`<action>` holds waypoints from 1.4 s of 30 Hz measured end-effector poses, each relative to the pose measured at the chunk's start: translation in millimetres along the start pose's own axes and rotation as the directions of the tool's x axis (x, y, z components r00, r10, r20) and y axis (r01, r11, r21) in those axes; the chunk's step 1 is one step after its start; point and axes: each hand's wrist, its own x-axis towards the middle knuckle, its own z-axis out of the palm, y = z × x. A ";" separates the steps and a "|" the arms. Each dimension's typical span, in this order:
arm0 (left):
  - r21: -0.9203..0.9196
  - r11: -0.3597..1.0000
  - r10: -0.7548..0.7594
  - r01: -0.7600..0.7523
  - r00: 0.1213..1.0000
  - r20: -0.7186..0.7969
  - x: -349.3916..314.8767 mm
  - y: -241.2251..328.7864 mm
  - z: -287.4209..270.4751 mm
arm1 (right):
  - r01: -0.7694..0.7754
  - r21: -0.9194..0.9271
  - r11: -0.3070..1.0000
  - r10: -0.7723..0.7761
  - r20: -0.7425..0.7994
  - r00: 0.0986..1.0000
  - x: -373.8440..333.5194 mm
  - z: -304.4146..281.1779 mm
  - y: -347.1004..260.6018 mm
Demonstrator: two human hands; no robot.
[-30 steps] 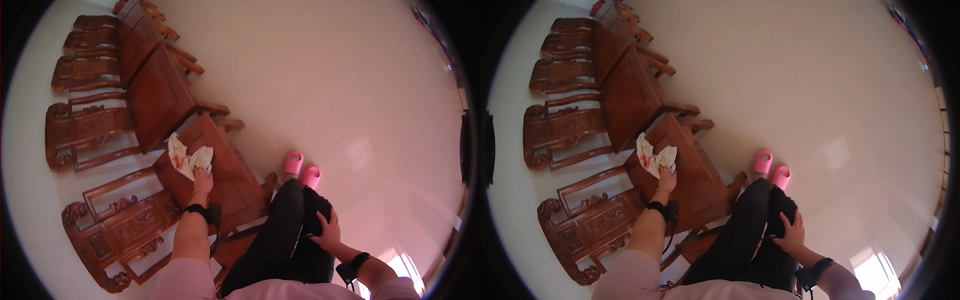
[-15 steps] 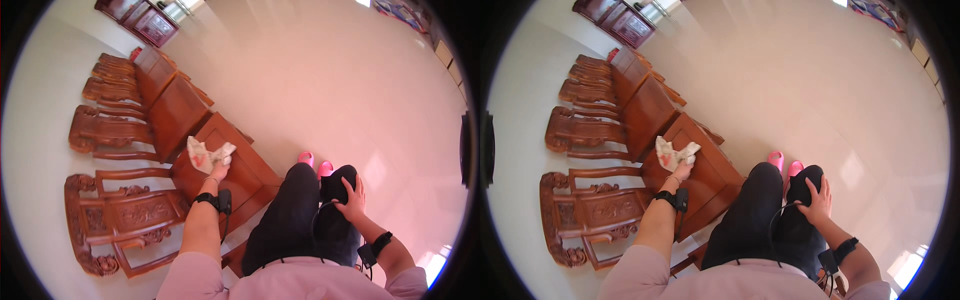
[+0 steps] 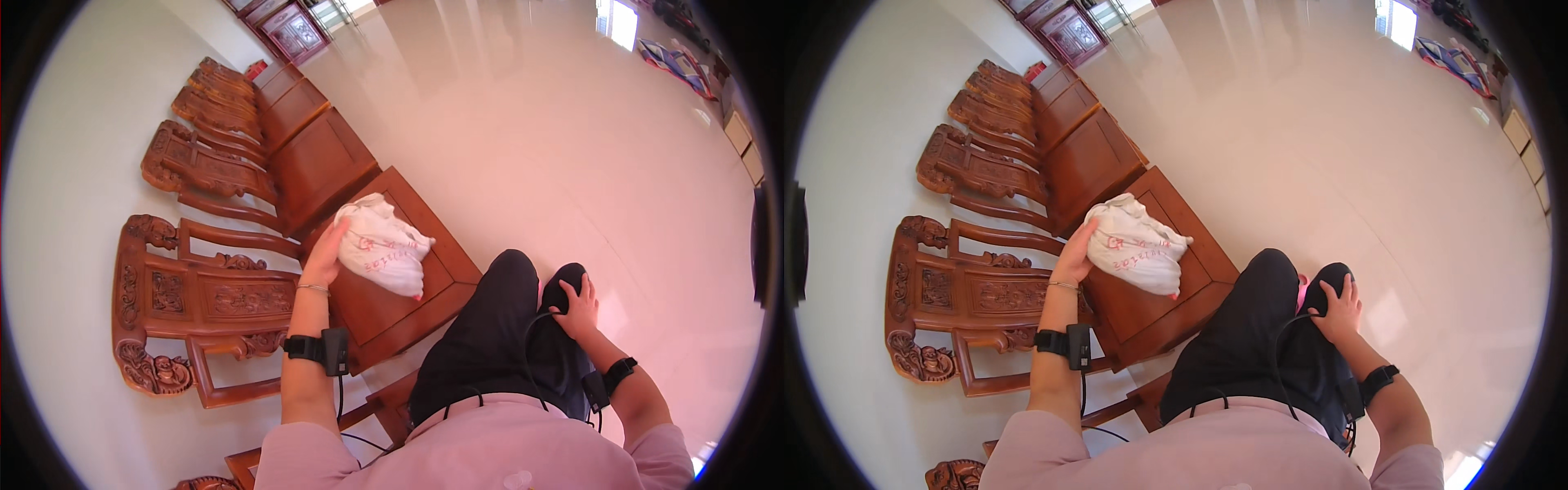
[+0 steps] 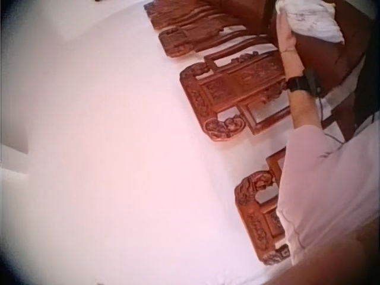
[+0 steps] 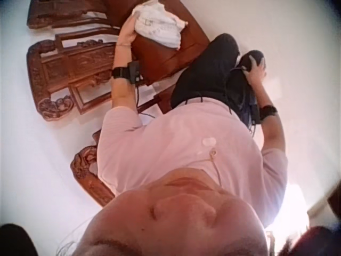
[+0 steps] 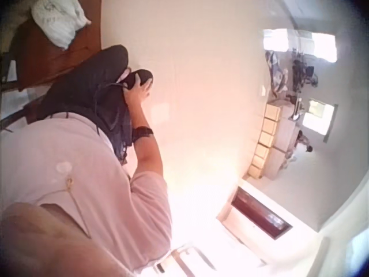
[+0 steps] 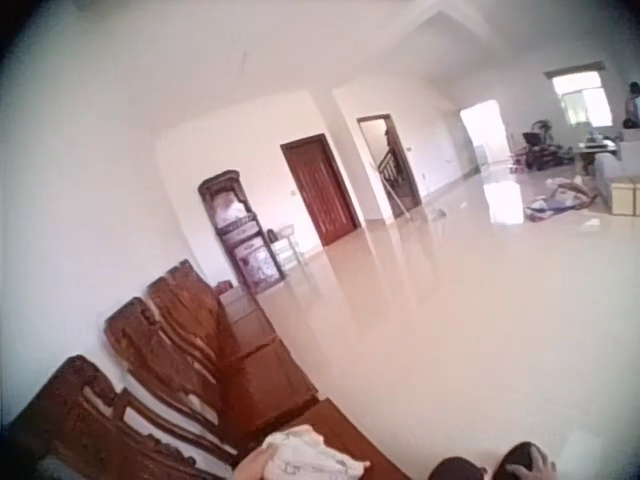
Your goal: Wiping down ornate wooden chairs with a cloth.
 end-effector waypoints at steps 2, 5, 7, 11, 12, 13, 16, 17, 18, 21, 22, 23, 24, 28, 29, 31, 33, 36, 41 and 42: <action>0.099 0.992 -0.077 0.082 0.995 -0.062 10.7 -25.0 -37.4 | 0.018 0.025 1.000 -0.018 -0.004 1.000 2.1 5.1 5.2; 0.970 0.134 0.274 0.202 0.933 -0.233 19.7 -89.7 -69.9 | 0.046 0.056 0.997 -0.045 -0.007 0.999 3.2 10.9 16.2; 0.980 0.195 0.090 0.043 0.994 -0.062 30.1 -119.1 -55.3 | 0.078 0.036 0.996 -0.075 -0.083 0.994 5.7 11.0 22.4; 0.977 0.199 0.274 0.082 0.952 -0.136 33.8 -183.1 -0.4 | 0.076 0.056 0.996 -0.075 -0.024 0.997 11.4 5.2 9.7; 0.964 0.242 0.312 0.106 0.933 -0.180 41.2 -190.4 5.4 | 0.087 0.044 0.995 -0.087 -0.016 0.996 13.6 6.8 7.2; 0.947 0.309 0.370 0.091 0.905 -0.208 51.6 -203.5 3.5 | 0.088 0.042 0.995 -0.088 -0.015 0.996 15.3 8.0 1.7; 0.963 0.209 0.389 0.170 0.889 -0.241 71.5 -212.5 26.6 | 0.113 -0.006 0.994 -0.113 0.007 0.994 17.0 9.6 -3.2; 0.962 0.139 0.380 0.235 0.884 -0.271 75.7 -210.1 35.7 | 0.099 -0.017 0.995 -0.099 0.006 0.995 16.9 8.2 -3.8; 0.952 0.067 0.373 0.297 0.878 -0.300 81.1 -208.1 44.3 | 0.087 -0.025 0.996 -0.086 0.025 0.996 16.2 5.8 -6.9; 0.975 0.028 0.403 0.222 0.890 -0.214 101.5 -200.6 36.4 | 0.072 -0.043 0.996 -0.070 0.054 0.996 17.9 4.5 -9.9; 0.985 0.044 0.418 0.168 0.892 -0.171 110.3 -196.5 33.7 | 0.087 -0.044 0.995 -0.085 0.048 0.995 18.7 6.5 -9.3; 0.986 0.047 0.409 0.161 0.898 -0.165 118.9 -193.2 30.8 | 0.102 -0.047 0.994 -0.100 0.043 0.994 17.7 7.0 -8.1; 0.991 0.027 0.427 0.127 0.895 -0.127 127.5 -189.8 27.8 | 0.092 -0.051 0.994 -0.090 0.049 0.995 18.0 7.1 -9.3; 0.998 -0.027 0.445 0.061 0.894 -0.042 139.8 -182.1 37.6 | 0.105 -0.056 0.993 -0.102 0.052 0.993 20.2 4.0 -15.3; 0.998 -0.055 0.439 0.029 0.898 -0.002 138.9 -181.5 42.6 | 0.104 -0.067 0.992 -0.101 0.045 0.994 20.7 3.9 -16.5; 0.992 -0.119 0.421 -0.032 0.904 0.079 122.4 -186.2 55.7 | 0.098 -0.074 0.992 -0.095 0.047 0.994 21.4 2.9 -17.4; 0.941 -0.156 0.398 -0.302 0.852 0.339 98.4 -196.5 68.0 | 0.089 -0.080 0.993 -0.085 0.050 0.995 20.9 4.2 -19.0; 0.899 -0.119 0.340 -0.422 0.833 0.436 67.5 -206.0 74.1 | 0.097 -0.071 0.993 -0.093 0.057 0.994 21.3 5.5 -19.5; 0.834 -0.102 0.217 -0.542 0.806 0.550 15.3 -218.1 63.9 | 0.084 -0.057 0.995 -0.082 0.046 0.996 18.3 3.6 -14.9; 0.815 -0.071 0.197 -0.575 0.793 0.577 12.9 -221.3 61.2 | 0.087 -0.056 0.995 -0.085 0.048 0.995 17.9 4.8 -13.2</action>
